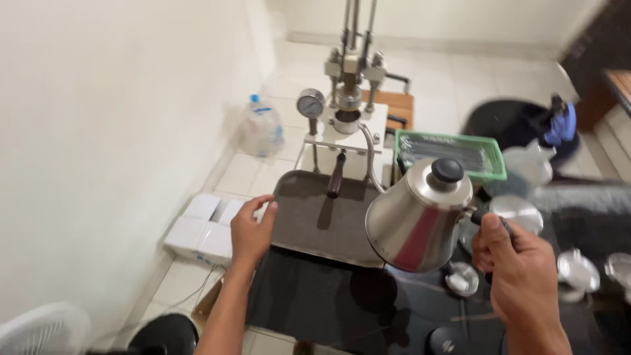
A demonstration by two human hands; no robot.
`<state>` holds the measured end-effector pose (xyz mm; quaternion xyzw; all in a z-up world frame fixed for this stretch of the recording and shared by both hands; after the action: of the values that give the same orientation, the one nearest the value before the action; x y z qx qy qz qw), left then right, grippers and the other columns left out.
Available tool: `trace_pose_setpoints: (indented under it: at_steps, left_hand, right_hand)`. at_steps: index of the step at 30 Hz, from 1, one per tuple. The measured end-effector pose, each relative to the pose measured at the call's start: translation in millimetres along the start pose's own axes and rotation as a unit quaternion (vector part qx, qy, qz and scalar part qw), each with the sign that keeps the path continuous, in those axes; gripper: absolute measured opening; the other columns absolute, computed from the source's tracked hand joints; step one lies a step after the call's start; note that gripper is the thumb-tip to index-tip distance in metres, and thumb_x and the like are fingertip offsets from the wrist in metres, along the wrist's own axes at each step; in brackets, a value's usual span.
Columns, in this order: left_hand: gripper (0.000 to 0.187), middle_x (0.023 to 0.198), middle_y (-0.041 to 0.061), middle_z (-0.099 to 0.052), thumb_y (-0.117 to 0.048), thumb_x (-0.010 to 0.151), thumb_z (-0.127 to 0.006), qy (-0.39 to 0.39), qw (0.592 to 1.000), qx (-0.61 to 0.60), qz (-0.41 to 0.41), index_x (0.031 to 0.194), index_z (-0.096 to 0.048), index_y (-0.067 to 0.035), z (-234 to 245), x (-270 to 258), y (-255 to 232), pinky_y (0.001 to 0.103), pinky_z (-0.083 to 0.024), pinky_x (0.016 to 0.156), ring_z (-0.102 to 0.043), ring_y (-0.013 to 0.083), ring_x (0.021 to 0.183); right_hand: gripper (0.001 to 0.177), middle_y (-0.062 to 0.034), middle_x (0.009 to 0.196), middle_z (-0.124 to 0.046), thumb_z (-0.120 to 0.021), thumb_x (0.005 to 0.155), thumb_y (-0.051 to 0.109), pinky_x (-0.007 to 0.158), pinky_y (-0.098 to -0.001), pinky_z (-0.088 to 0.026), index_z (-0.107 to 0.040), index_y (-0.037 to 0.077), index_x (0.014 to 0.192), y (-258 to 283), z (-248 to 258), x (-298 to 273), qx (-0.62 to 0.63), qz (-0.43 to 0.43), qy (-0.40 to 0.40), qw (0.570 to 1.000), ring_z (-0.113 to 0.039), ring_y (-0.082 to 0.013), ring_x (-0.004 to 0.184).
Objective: The person levels and tamps coffee grounds in a portafilter using a distribution tool and a manual tamper. They then place the portafilter into a lever espresso machine, pour hot water from a kettle into the machine, and position a glass carafe under the spout. The person also pours hot water into the carafe before placing it under the machine.
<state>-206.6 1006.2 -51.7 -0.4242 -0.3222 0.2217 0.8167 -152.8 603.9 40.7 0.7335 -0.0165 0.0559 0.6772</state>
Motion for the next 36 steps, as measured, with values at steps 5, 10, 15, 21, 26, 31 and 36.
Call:
trace_pose_setpoints:
  at_steps: [5,10,15,21,26,31,36]
  left_hand:
    - [0.030,0.116,0.016,-0.074,-0.029,0.089,-0.071,0.080,0.994,0.020,-0.074,0.110,-0.076,-0.007,-37.4,79.4,53.2,0.044,-0.050,0.099,-0.066,0.0349,0.113]
    - [0.038,0.126,0.016,-0.069,-0.031,0.087,-0.073,0.157,0.974,0.064,-0.147,0.117,-0.072,-0.008,-72.0,122.7,96.7,0.044,-0.045,0.106,-0.059,0.0380,0.121]
    - [0.067,0.155,0.006,-0.042,-0.044,0.081,-0.078,0.327,0.919,0.201,-0.087,0.140,-0.056,-0.019,-97.3,134.3,109.2,0.056,-0.039,0.109,-0.037,0.0335,0.142]
    - [0.092,0.167,0.001,-0.021,-0.055,0.079,-0.080,0.388,0.866,0.299,-0.094,0.154,-0.038,-0.023,-109.6,131.7,104.6,0.065,-0.035,0.111,-0.020,0.0363,0.151]
    - [0.102,0.170,0.002,-0.015,-0.059,0.079,-0.079,0.395,0.851,0.326,-0.116,0.159,-0.026,-0.024,-105.7,130.7,102.9,0.065,-0.035,0.110,-0.017,0.0374,0.153]
    - [0.113,0.173,0.003,-0.004,-0.063,0.080,-0.077,0.447,0.810,0.368,-0.089,0.164,-0.012,-0.025,-110.2,140.8,97.2,0.066,-0.035,0.112,-0.009,0.0381,0.156]
    - [0.130,0.173,0.002,0.002,-0.075,0.075,-0.076,0.473,0.800,0.367,-0.045,0.165,-0.002,-0.015,-110.3,150.3,102.7,0.066,-0.033,0.114,-0.005,0.0399,0.157]
  right_hand:
    - [0.043,-0.0002,0.068,-0.046,-0.059,0.105,0.031,0.052,-0.0274,-0.030,-0.057,-0.001,0.077,-1.6,-43.6,-4.5,0.009,-0.011,-0.078,0.997,-0.035,-0.0097,0.060]
    - [0.046,-0.0018,0.065,-0.047,-0.059,0.107,0.031,0.052,-0.0282,-0.032,-0.056,-0.001,0.074,-5.3,-78.0,-10.8,-0.052,-0.015,-0.128,0.990,-0.038,-0.0106,0.059]
    - [0.043,-0.0002,0.065,-0.046,-0.061,0.104,0.031,0.050,-0.0273,-0.031,-0.057,0.000,0.075,-6.2,-110.6,-2.8,-0.055,-0.053,-0.152,0.985,-0.038,-0.0097,0.057]
    - [0.045,-0.0005,0.063,-0.045,-0.061,0.104,0.034,0.049,-0.0267,-0.032,-0.056,0.001,0.073,-6.7,-136.9,15.9,-0.058,-0.066,-0.150,0.985,-0.038,-0.0098,0.056]
    - [0.047,0.0000,0.061,-0.045,-0.061,0.102,0.038,0.047,-0.0270,-0.031,-0.055,0.003,0.071,-9.4,-152.9,30.7,-0.069,-0.078,-0.146,0.984,-0.038,-0.0100,0.053]
    - [0.048,0.0010,0.061,-0.045,-0.062,0.101,0.041,0.048,-0.0268,-0.031,-0.056,0.004,0.070,-11.0,-161.8,43.0,-0.088,-0.082,-0.151,0.981,-0.037,-0.0092,0.053]
    - [0.050,0.0006,0.061,-0.044,-0.061,0.102,0.042,0.048,-0.0271,-0.032,-0.054,0.005,0.069,-12.0,-162.8,55.7,-0.098,-0.079,-0.148,0.981,-0.037,-0.0097,0.052]
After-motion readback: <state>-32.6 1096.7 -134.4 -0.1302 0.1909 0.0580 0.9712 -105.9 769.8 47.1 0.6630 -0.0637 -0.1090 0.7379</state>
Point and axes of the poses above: each hand's wrist, its own x-axis towards the middle knuckle, its own z-axis out of the back of the hand, y = z × x, the point moved 1 cm from there along x, towards the middle knuckle
